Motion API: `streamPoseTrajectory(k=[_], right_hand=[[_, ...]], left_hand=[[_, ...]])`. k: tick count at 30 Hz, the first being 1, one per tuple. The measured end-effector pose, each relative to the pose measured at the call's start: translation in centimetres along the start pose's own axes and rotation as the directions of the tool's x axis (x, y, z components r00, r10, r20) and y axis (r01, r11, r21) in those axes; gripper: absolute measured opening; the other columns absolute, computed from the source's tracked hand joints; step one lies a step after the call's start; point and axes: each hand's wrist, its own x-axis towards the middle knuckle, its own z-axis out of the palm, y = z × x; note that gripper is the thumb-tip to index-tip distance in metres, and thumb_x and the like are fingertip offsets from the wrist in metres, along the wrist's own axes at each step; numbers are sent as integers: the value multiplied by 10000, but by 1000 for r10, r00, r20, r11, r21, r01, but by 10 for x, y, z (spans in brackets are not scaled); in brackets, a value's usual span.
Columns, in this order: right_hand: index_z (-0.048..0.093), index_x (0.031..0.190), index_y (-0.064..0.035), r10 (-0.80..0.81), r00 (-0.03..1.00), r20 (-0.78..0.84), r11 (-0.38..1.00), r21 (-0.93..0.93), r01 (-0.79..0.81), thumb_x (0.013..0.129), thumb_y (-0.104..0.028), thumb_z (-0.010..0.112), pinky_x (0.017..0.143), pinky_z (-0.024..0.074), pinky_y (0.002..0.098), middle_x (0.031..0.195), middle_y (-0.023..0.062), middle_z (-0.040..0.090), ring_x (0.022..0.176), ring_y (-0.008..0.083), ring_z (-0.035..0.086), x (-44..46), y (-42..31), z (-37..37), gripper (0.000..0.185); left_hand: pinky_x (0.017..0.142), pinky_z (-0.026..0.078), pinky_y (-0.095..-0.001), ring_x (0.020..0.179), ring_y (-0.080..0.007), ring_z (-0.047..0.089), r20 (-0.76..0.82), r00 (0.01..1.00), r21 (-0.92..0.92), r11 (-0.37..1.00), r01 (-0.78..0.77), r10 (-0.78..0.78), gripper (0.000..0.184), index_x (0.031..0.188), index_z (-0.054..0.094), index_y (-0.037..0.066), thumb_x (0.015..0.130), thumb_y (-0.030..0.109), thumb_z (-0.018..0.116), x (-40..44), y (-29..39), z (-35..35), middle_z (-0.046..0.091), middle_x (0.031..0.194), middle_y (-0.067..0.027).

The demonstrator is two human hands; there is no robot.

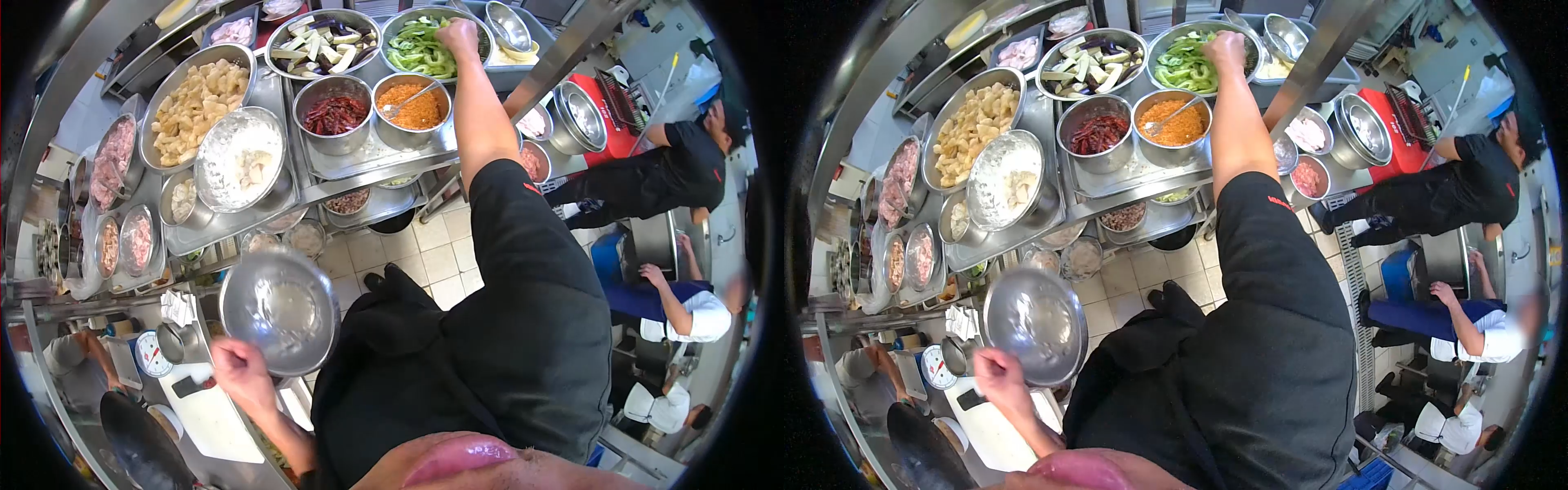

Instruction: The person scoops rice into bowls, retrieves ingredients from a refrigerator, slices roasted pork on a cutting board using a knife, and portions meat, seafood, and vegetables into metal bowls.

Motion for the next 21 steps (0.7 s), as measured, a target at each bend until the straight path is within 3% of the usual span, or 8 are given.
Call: streamPoseTrajectory(k=[3, 5, 9, 12, 14, 16, 18, 21], right_hand=[[706, 969, -48, 149, 989, 1, 985, 85, -149, 658, -253, 665, 898, 495, 366, 1044, 232, 654, 1015, 343, 625, 3, -4, -22, 375], [724, 892, -52, 269, 962, 36, 950, 156, -271, 627, -301, 674, 861, 508, 357, 961, 208, 681, 957, 319, 655, 10, -3, -26, 367], [719, 876, -39, 255, 963, -82, 906, 368, -209, 608, -249, 694, 774, 521, 346, 873, 175, 695, 860, 288, 671, 11, -8, -41, 341], [711, 857, -30, 246, 965, -92, 761, 634, -133, 589, -184, 726, 700, 525, 314, 752, 131, 697, 735, 215, 670, -17, -44, -92, 310], [703, 847, -57, -145, 958, -248, 829, 498, 255, 645, -160, 725, 661, 517, 326, 762, 107, 668, 703, 209, 634, -42, -66, -124, 228], [701, 786, -91, -709, 599, -371, 669, -86, 739, 728, -81, 653, 667, 517, 407, 850, 151, 671, 755, 314, 647, -59, -83, -132, 76], [702, 917, -46, -388, 920, -57, 652, 688, 318, 632, -256, 771, 733, 522, 330, 865, 130, 663, 811, 219, 639, -88, -114, -126, 361], [663, 1099, -93, -650, 734, 198, 739, 388, 550, 651, -280, 788, 919, 452, 361, 1108, 143, 610, 1056, 279, 573, -117, -130, -105, 502]], left_hand=[[698, 415, -214, 823, -103, 472, 5, 948, 9, 948, -319, 319, 409, 1062, 510, 23, 706, -178, 501, 62, 57, 34, 476, 970, -56], [745, 463, -257, 868, -133, 524, -78, 962, -189, 944, -270, 260, 573, 1250, 477, 1, 699, -152, 490, 95, 103, 76, 503, 1084, -98], [739, 488, -272, 843, -182, 603, 135, 982, 56, 988, -144, 135, 660, 1360, 402, -39, 732, 58, 580, 180, 121, 142, 561, 1186, -170], [582, 552, -281, 674, -194, 646, 253, 965, -191, 981, -15, 64, 536, 1255, 479, -116, 760, 55, 594, 228, 114, 218, 643, 965, -186], [492, 580, -293, 617, -197, 648, 330, 942, -182, 983, 1, 60, 367, 1113, 562, -131, 780, 20, 598, 251, 106, 259, 649, 827, -147], [458, 571, -303, 627, -228, 649, 324, 946, -229, 972, 52, 25, 338, 1008, 550, -141, 714, 13, 612, 261, 97, 290, 625, 867, -178], [456, 554, -305, 621, -218, 637, 295, 955, -300, 949, 97, -4, 317, 984, 541, -108, 701, 11, 620, 255, 99, 308, 619, 845, -161], [462, 539, -310, 632, -215, 632, 218, 975, -309, 951, 29, 41, 339, 1007, 531, -81, 693, 6, 624, 259, 80, 327, 610, 850, -154]])
